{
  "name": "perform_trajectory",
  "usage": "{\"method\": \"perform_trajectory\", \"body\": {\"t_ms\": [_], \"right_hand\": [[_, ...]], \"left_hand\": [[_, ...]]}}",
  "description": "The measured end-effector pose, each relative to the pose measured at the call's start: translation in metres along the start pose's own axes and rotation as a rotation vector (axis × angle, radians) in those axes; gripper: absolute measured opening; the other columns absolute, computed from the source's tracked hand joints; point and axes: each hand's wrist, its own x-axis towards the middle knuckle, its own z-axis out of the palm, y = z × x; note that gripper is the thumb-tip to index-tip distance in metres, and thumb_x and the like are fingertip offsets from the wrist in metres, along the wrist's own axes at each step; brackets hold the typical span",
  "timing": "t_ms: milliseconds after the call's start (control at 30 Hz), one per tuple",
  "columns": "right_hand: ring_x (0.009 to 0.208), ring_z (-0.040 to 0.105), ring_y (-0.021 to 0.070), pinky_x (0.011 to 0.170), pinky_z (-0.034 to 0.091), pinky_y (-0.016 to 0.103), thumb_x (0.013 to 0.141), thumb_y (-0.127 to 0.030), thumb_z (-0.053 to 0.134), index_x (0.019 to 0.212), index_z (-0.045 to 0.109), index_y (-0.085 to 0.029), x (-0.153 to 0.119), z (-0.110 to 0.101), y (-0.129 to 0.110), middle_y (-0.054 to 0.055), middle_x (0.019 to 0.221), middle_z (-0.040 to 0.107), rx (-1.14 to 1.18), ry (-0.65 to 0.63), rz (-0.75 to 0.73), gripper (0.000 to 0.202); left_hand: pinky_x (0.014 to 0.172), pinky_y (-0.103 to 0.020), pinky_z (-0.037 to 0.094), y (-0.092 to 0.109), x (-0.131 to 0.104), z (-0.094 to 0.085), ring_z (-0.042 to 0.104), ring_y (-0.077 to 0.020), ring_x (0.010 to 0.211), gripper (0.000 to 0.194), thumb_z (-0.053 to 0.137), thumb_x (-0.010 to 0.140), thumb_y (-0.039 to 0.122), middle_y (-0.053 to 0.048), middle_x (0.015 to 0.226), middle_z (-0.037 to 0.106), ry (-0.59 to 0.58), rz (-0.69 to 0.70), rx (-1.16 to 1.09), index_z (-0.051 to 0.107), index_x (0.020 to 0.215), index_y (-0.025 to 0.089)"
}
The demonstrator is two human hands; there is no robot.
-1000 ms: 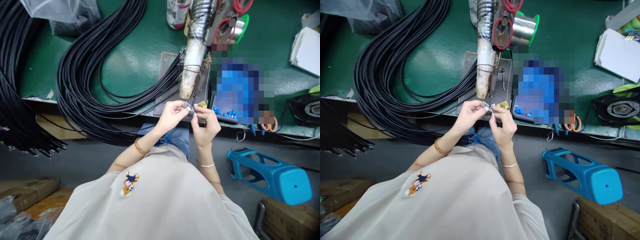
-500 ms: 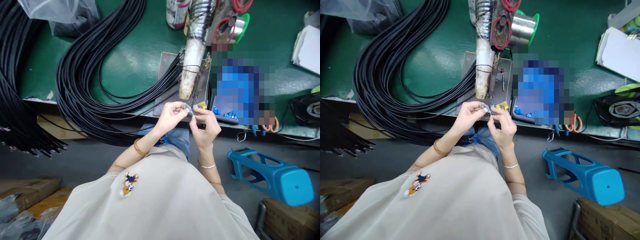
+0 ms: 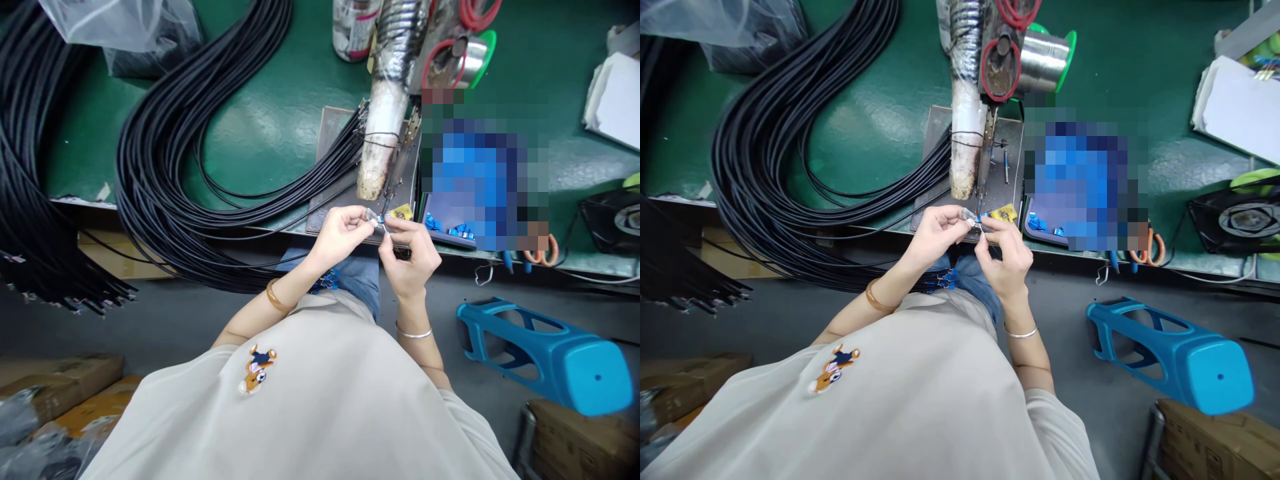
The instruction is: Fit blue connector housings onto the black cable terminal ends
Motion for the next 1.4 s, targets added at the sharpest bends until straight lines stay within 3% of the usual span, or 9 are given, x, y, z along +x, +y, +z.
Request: {"method": "perform_trajectory", "body": {"t_ms": [233, 700, 1100, 1400], "right_hand": [[0.088, 0.072, 0.0163, 0.079, 0.059, 0.032, 0.082, -0.009, 0.067, 0.082, 0.062, -0.023, 0.001, 0.000, 0.000, 0.001, 0.094, 0.075, 0.062, 0.017, 0.100, 0.015], [0.087, 0.072, 0.0165, 0.080, 0.059, 0.033, 0.080, -0.008, 0.068, 0.080, 0.061, -0.022, 0.007, -0.001, -0.003, 0.001, 0.095, 0.075, 0.057, 0.015, 0.091, 0.016], [0.088, 0.072, 0.0181, 0.080, 0.059, 0.036, 0.084, -0.015, 0.066, 0.080, 0.061, -0.023, 0.003, -0.001, 0.001, 0.001, 0.094, 0.075, 0.119, -0.006, 0.173, 0.011], [0.087, 0.072, 0.0180, 0.080, 0.059, 0.036, 0.082, -0.013, 0.067, 0.078, 0.060, -0.023, 0.008, -0.001, -0.001, 0.002, 0.094, 0.075, 0.139, 0.019, 0.165, 0.013]], "left_hand": [[0.049, -0.019, 0.026, 0.001, 0.000, 0.001, 0.033, -0.0033, 0.050, 0.022, 0.070, 0.075, 0.028, 0.006, 0.056, 0.043, -0.032, -0.045, -0.017, 0.058, 0.065, 0.013], [0.050, -0.020, 0.026, 0.003, 0.000, 0.000, 0.034, -0.0045, 0.053, 0.023, 0.069, 0.076, 0.029, 0.004, 0.057, 0.043, -0.005, -0.030, 0.024, 0.058, 0.064, 0.013], [0.046, -0.022, 0.022, 0.014, 0.004, 0.001, 0.030, -0.0032, 0.046, 0.029, 0.074, 0.071, 0.033, 0.007, 0.049, 0.041, -0.074, -0.152, -0.074, 0.055, 0.060, 0.013], [0.050, -0.020, 0.026, 0.008, 0.003, -0.002, 0.032, -0.0034, 0.051, 0.025, 0.070, 0.075, 0.029, 0.006, 0.056, 0.043, -0.049, -0.063, -0.009, 0.055, 0.063, 0.013]]}}
